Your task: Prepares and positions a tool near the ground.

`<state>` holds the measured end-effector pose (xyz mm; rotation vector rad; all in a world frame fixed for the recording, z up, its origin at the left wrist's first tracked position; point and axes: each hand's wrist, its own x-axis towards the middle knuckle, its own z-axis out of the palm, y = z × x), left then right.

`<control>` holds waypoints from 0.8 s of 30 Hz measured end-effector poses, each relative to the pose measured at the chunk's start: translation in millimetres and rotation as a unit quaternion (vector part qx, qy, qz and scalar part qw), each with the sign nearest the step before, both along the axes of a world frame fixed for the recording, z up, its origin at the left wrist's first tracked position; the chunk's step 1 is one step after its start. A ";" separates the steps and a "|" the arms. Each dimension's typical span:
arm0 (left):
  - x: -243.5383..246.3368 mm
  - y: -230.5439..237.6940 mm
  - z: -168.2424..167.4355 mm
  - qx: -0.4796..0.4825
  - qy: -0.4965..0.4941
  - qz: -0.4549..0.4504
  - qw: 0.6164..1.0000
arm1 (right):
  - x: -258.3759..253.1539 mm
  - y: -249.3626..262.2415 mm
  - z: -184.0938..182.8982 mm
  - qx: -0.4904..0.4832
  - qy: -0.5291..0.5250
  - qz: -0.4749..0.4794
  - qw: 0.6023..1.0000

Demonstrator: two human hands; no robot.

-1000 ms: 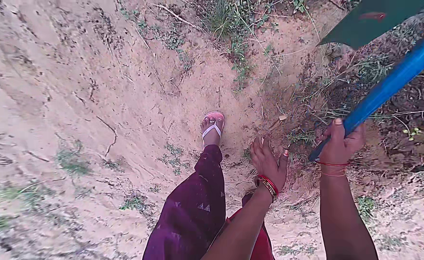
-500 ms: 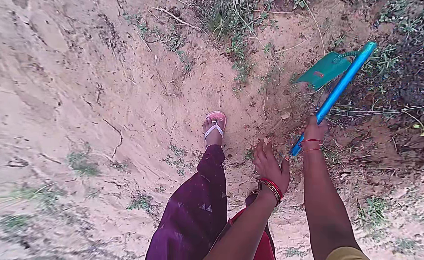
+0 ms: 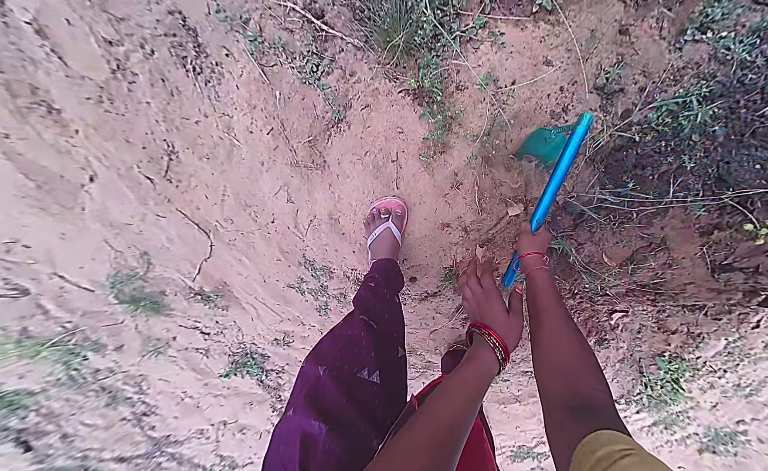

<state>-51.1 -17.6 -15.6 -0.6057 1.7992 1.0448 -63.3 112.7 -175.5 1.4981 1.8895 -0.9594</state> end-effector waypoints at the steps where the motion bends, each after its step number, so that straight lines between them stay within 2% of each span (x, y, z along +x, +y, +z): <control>1: -0.3 -0.3 0.0 0.003 0.000 -0.003 1.000 | -7.7 4.9 10.0 -0.008 0.004 -0.009 1.000; 4: -1.2 -0.8 1.5 0.007 -0.006 -0.003 1.000 | -25.7 17.2 58.7 0.014 0.061 -0.029 0.998; 6: -3.0 -1.1 0.6 0.012 -0.006 0.008 1.000 | -34.3 26.9 89.5 0.070 0.164 -0.022 0.984; 8: -0.9 -3.0 0.6 0.011 -0.006 0.016 1.000 | -45.4 37.3 113.6 0.112 0.283 -0.028 0.952; 10: 3.3 -4.3 -0.1 0.010 -0.005 0.018 1.000 | -62.1 44.4 121.9 0.128 0.378 -0.048 0.916; 12: 6.0 -5.4 -2.4 0.007 -0.009 0.017 1.000 | -76.3 41.1 101.0 0.132 0.427 -0.086 0.890; 14: 9.3 -5.0 -2.7 0.007 -0.014 0.012 1.000 | -70.1 28.1 61.9 0.125 0.372 -0.119 0.912; 16: 9.8 -3.7 -1.9 0.012 -0.019 0.007 1.000 | -45.3 19.2 21.3 0.063 0.226 -0.128 0.964; 18: 9.1 -3.3 -0.6 0.016 -0.017 0.005 1.000 | -20.7 9.7 2.1 0.001 0.102 -0.121 0.987; 20: 7.7 -3.9 0.5 0.018 -0.014 0.010 1.000 | -4.5 -1.4 7.4 -0.008 0.067 -0.112 0.991; 24: 9.0 -4.5 -1.5 0.016 -0.017 0.009 1.000 | 4.2 -21.3 49.3 0.036 0.126 -0.146 0.981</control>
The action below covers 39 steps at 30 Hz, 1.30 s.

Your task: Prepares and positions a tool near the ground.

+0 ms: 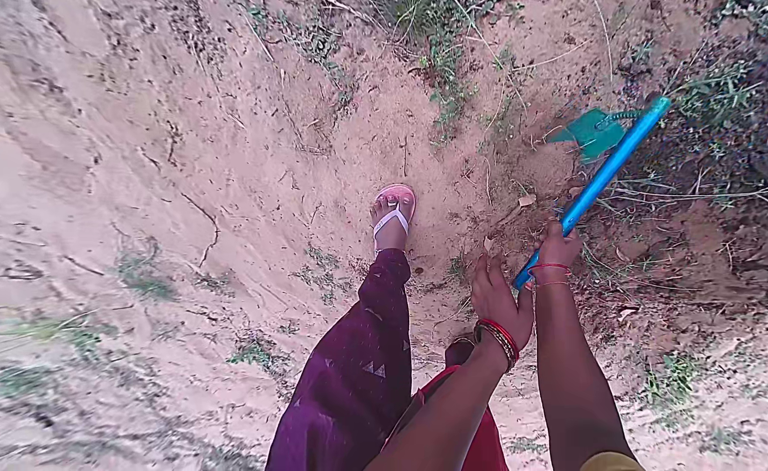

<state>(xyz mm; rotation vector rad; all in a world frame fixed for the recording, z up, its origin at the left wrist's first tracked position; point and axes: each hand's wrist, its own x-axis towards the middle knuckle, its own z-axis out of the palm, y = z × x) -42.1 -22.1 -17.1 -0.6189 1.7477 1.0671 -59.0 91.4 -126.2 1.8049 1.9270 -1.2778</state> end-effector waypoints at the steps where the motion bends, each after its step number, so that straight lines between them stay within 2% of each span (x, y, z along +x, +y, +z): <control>1: 1.0 -0.1 -0.2 0.000 -0.004 0.000 1.000 | 2.2 -1.6 8.4 0.020 0.030 -0.012 0.999; 7: 1.4 1.3 -1.7 0.001 -0.022 -0.007 1.000 | -22.3 24.2 31.9 0.144 0.270 -0.031 0.951; 11: 3.3 1.1 -1.9 0.001 -0.022 -0.005 1.000 | -38.3 31.9 27.7 0.122 0.309 -0.046 0.942; 13: 3.7 1.3 -2.8 -0.002 -0.019 -0.003 1.000 | -19.8 18.5 15.9 0.078 0.227 -0.049 0.969; 15: 4.9 3.5 -1.5 -0.001 -0.023 -0.013 1.000 | 15.1 3.1 -1.6 0.017 0.062 0.007 0.998; 17: 3.8 7.0 0.6 0.001 -0.023 -0.023 0.999 | 41.6 -2.8 -22.4 -0.042 -0.071 0.072 0.994; 18: 2.4 8.2 1.5 0.005 -0.022 -0.025 0.999 | 44.3 -2.1 -25.5 -0.054 -0.100 0.094 0.989; 20: 0.9 8.4 3.4 0.010 -0.023 -0.025 0.999 | 31.3 6.4 -9.5 -0.061 -0.119 0.125 0.983; 23: 1.3 8.5 2.6 0.009 -0.020 -0.027 0.999 | 8.7 18.8 30.0 -0.006 -0.044 0.105 0.993; 25: 3.2 10.0 2.3 0.012 -0.018 -0.026 0.999 | -3.2 24.3 57.4 0.033 0.063 0.071 0.995; 27: 6.7 10.0 3.0 0.015 -0.015 -0.018 1.000 | -16.4 30.4 76.4 0.056 0.194 0.042 0.978; 29: 8.3 7.8 2.3 0.016 -0.014 -0.015 1.000 | -31.1 34.0 80.7 0.062 0.286 0.026 0.956; 31: 9.8 6.3 0.6 0.015 -0.013 -0.009 1.000 | -35.7 30.6 63.0 0.055 0.315 0.021 0.947; 33: 11.6 4.9 0.3 0.012 -0.016 -0.009 1.000 | -17.9 16.3 27.1 0.035 0.228 0.039 0.972; 34: 11.7 5.3 0.9 0.011 -0.018 -0.012 1.000 | -1.9 9.3 9.0 0.002 0.135 0.070 0.988; 36: 9.9 6.7 3.3 0.015 -0.023 -0.020 0.999 | 25.3 -1.1 -18.8 -0.094 -0.044 0.116 0.988; 37: 8.0 7.5 4.7 0.019 -0.022 -0.023 0.999 | 30.5 -3.7 -27.0 -0.125 -0.094 0.118 0.981; 39: 3.2 8.2 6.1 0.021 -0.009 -0.017 1.000 | 21.9 -2.6 -24.9 -0.143 -0.121 0.115 0.976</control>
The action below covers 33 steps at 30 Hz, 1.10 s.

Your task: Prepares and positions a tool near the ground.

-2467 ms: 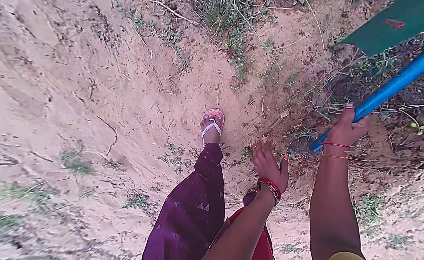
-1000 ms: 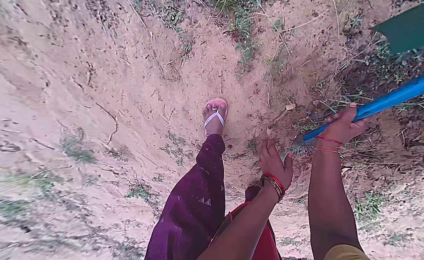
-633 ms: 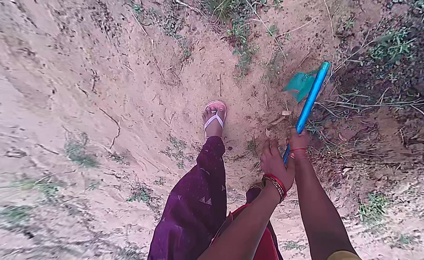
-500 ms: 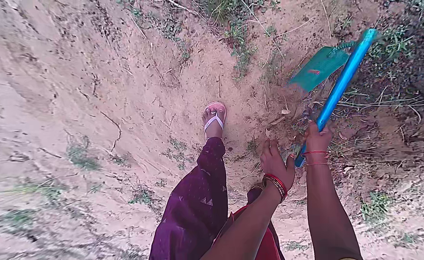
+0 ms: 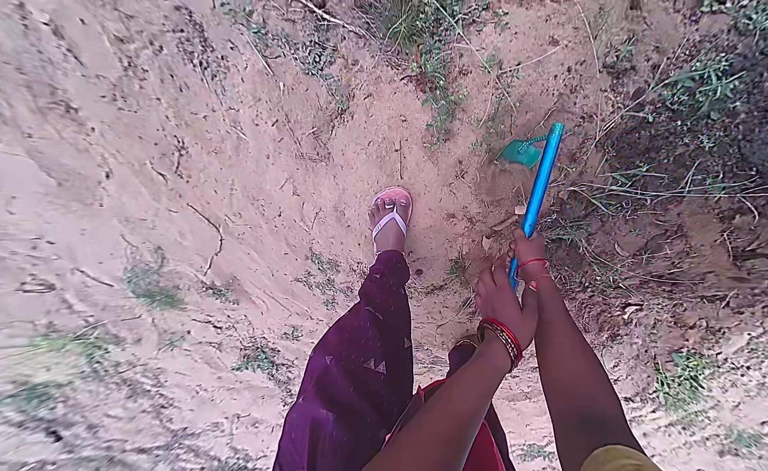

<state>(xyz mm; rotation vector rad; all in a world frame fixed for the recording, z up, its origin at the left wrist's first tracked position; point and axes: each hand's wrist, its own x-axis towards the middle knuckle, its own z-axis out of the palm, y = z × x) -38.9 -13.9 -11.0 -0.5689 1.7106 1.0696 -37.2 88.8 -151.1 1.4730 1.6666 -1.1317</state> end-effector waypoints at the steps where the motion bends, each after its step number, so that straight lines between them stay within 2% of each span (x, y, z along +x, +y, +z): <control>1: -0.8 -0.9 1.2 0.000 0.001 0.003 1.000 | -7.7 -0.1 9.8 0.002 -0.003 -0.001 1.000; 4: -3.9 -2.4 2.8 0.004 0.002 0.010 1.000 | -19.6 0.8 41.2 0.049 0.008 0.048 0.998; 8: -4.6 -2.5 2.7 0.008 -0.009 0.018 1.000 | -10.6 6.1 70.0 0.187 0.118 0.082 0.972; 11: -4.7 -4.2 2.4 0.012 -0.007 0.027 1.000 | -20.8 14.9 78.8 0.290 0.181 0.083 0.936; 14: -5.3 -3.5 2.0 0.011 -0.005 0.027 1.000 | -42.4 31.6 76.8 0.341 0.224 0.091 0.909; 16: -4.0 -2.8 1.8 0.009 -0.002 0.028 1.000 | -51.2 40.5 70.6 0.335 0.253 0.076 0.904; 20: -4.5 -1.3 1.7 0.012 -0.005 0.030 0.999 | -48.9 38.0 61.6 0.248 0.287 0.001 0.925; 26: -7.3 1.9 2.2 0.023 -0.002 0.025 0.999 | -21.5 13.4 74.1 0.202 0.249 -0.038 0.946; 29: -4.1 2.5 -0.3 0.026 0.005 0.026 0.999 | -30.9 27.6 95.1 0.189 0.344 -0.052 0.918; 33: 6.5 1.5 -6.1 0.016 -0.002 0.023 1.000 | -77.3 53.1 125.9 0.167 0.489 -0.072 0.853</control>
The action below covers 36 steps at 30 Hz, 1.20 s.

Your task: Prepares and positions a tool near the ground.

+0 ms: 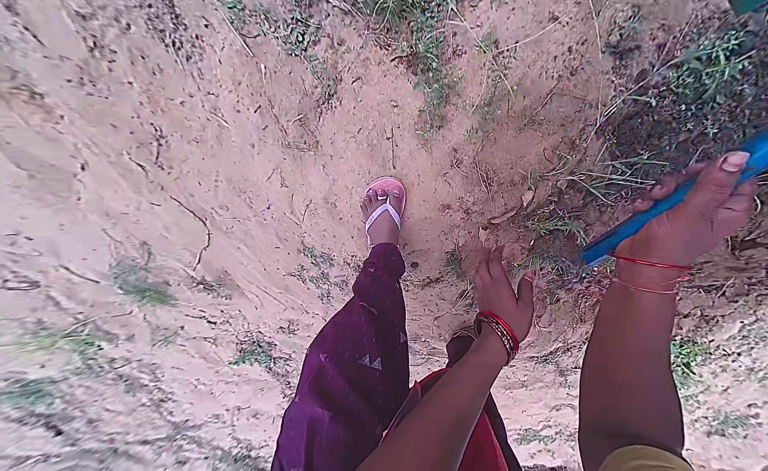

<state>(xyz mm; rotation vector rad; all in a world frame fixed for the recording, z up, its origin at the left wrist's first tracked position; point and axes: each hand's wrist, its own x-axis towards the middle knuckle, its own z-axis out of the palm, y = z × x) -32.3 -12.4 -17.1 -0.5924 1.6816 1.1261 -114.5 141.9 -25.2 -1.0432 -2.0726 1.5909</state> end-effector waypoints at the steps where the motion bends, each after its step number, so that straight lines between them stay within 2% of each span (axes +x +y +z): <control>1: 2.6 0.1 -2.0 -0.005 0.001 -0.003 1.000 | -9.9 4.1 -0.4 0.005 0.021 -0.004 1.000; 3: 8.1 0.1 -4.3 -0.012 -0.003 -0.005 1.000 | -10.1 5.4 -20.3 0.026 0.005 -0.012 1.000; 5: 11.2 1.9 -4.5 -0.016 -0.007 -0.011 1.000 | 29.5 0.1 -65.7 0.064 -0.137 0.006 0.989; 6: 11.0 2.8 -4.2 -0.016 -0.007 -0.016 1.000 | 60.3 -5.4 -91.1 0.065 -0.256 0.027 0.964; 8: 10.5 4.9 -1.6 -0.017 -0.009 -0.025 1.000 | 115.1 -17.9 -127.1 -0.009 -0.467 0.063 0.882; 9: 10.0 7.2 -0.6 -0.016 -0.009 -0.027 0.999 | 129.0 -20.3 -134.7 -0.039 -0.518 0.054 0.853; 10: 9.4 8.6 -0.4 -0.014 -0.004 -0.028 0.999 | 134.3 -20.0 -138.9 -0.057 -0.537 0.038 0.841; 13: 15.8 9.2 -1.3 -0.018 0.011 -0.034 0.999 | 126.8 -5.8 -133.6 -0.079 -0.523 0.048 0.847; 18: 21.1 17.5 -3.8 -0.018 0.021 -0.046 0.999 | 83.1 13.3 -72.7 0.052 -0.523 0.208 0.825; 20: 25.3 16.9 -5.1 -0.018 0.023 -0.044 0.999 | 85.0 16.6 -45.0 0.083 -0.450 0.203 0.866; 22: 28.1 16.7 -6.6 -0.017 0.020 -0.039 0.999 | 87.0 26.3 -22.6 0.106 -0.320 0.162 0.927; 24: 31.2 16.0 -8.1 -0.017 0.017 -0.033 0.999 | 77.6 35.0 -6.4 0.094 -0.180 0.124 0.971; 27: 36.7 14.4 -10.4 -0.020 0.014 -0.029 0.999 | 56.6 30.2 -14.0 0.059 -0.017 0.061 0.996; 28: 36.9 13.6 -11.0 -0.020 0.012 -0.029 0.999 | 59.1 23.5 -29.4 0.050 -0.013 0.038 0.998; 29: 36.6 12.3 -11.2 -0.022 0.012 -0.030 0.999 | 71.4 14.6 -50.3 0.042 -0.057 0.021 0.997; 30: 35.7 11.5 -11.2 -0.025 0.013 -0.031 0.999 | 92.5 4.2 -74.3 0.037 -0.157 0.021 0.987; 31: 35.0 10.9 -10.4 -0.028 0.012 -0.035 0.999 | 118.5 -7.2 -96.4 0.020 -0.298 0.048 0.953; 33: 33.2 12.5 -6.8 -0.025 0.002 -0.047 0.999 | 157.5 -26.1 -126.4 -0.049 -0.522 0.120 0.843; 34: 31.0 15.1 -4.8 -0.019 0.001 -0.047 0.999 | 166.2 -31.6 -133.3 -0.059 -0.561 0.144 0.813; 36: 24.1 16.3 -4.6 -0.015 0.014 -0.042 0.999 | 155.5 -38.0 -135.1 -0.064 -0.559 0.166 0.810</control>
